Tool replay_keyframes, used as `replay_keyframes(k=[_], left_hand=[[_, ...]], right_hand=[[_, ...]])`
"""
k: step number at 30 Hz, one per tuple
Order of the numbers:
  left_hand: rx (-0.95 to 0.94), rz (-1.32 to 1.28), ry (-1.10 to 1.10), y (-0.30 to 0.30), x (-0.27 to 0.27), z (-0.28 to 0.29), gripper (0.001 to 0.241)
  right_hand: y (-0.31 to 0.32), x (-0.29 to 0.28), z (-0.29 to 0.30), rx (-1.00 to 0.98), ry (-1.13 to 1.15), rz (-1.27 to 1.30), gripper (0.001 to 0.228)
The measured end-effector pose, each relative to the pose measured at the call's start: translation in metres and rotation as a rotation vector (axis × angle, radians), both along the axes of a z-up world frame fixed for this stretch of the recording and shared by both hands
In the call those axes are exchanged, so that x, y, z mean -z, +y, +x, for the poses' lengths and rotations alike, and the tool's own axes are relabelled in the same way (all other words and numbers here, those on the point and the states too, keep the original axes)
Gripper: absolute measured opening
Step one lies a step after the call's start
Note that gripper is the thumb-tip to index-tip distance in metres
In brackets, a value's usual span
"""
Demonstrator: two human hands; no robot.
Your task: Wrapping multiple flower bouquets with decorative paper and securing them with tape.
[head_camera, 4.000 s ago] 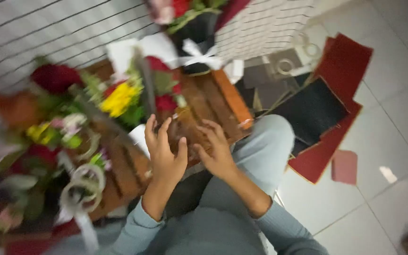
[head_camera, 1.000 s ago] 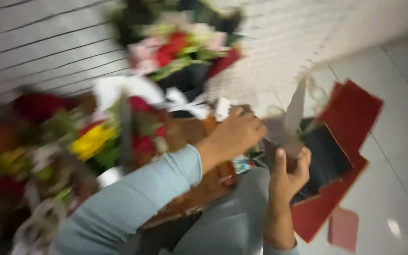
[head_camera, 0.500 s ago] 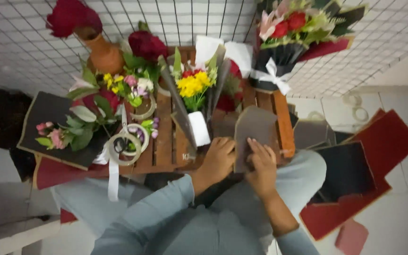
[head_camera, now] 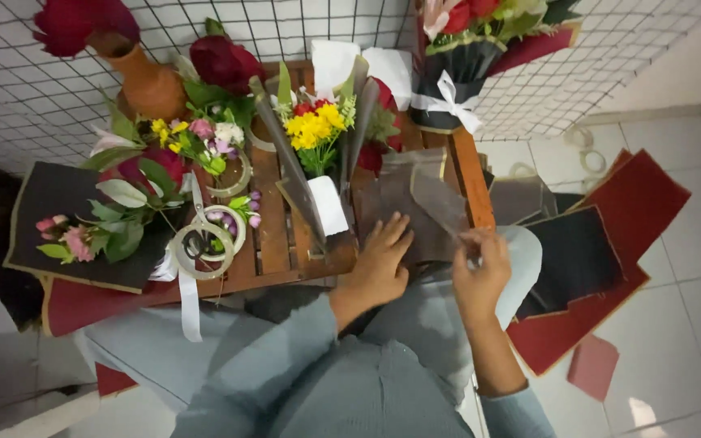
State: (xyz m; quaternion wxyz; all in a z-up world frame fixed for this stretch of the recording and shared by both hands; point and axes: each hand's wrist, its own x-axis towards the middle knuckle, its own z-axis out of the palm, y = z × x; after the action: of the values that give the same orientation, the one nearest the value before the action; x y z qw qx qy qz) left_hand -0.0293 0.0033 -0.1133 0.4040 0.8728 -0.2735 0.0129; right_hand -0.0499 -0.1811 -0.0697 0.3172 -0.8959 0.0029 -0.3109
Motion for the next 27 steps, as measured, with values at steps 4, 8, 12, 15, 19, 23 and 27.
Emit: replay_keyframes(k=[4,8,12,15,19,23,27], left_hand=[[-0.060,-0.596,0.559,-0.005,0.010,-0.040,0.070],[-0.384,-0.958,0.580,-0.005,0.035,-0.052,0.061],[-0.612,-1.047,0.545,0.035,-0.058,-0.047,0.048],[-0.691,-0.936,0.555,0.076,0.003,-0.048,0.040],[-0.712,-0.892,0.607,0.090,-0.011,-0.057,0.039],[-0.699,-0.902,0.616,0.091,0.034,-0.058,0.040],[-0.498,-0.514,0.216,0.081,-0.032,-0.058,0.051]], right_hand=[[0.022,0.011,-0.016,-0.115,-0.031,-0.147,0.035],[0.075,0.019,-0.040,-0.470,0.040,-0.011,0.032],[0.099,-0.025,-0.044,-0.621,0.045,0.206,0.032],[0.078,-0.047,-0.023,-0.368,-0.169,0.035,0.024],[0.053,-0.017,-0.006,-0.266,0.153,0.342,0.056],[0.035,0.023,0.002,-0.264,0.631,0.919,0.016],[0.024,0.007,0.008,0.060,0.615,0.791,0.036]])
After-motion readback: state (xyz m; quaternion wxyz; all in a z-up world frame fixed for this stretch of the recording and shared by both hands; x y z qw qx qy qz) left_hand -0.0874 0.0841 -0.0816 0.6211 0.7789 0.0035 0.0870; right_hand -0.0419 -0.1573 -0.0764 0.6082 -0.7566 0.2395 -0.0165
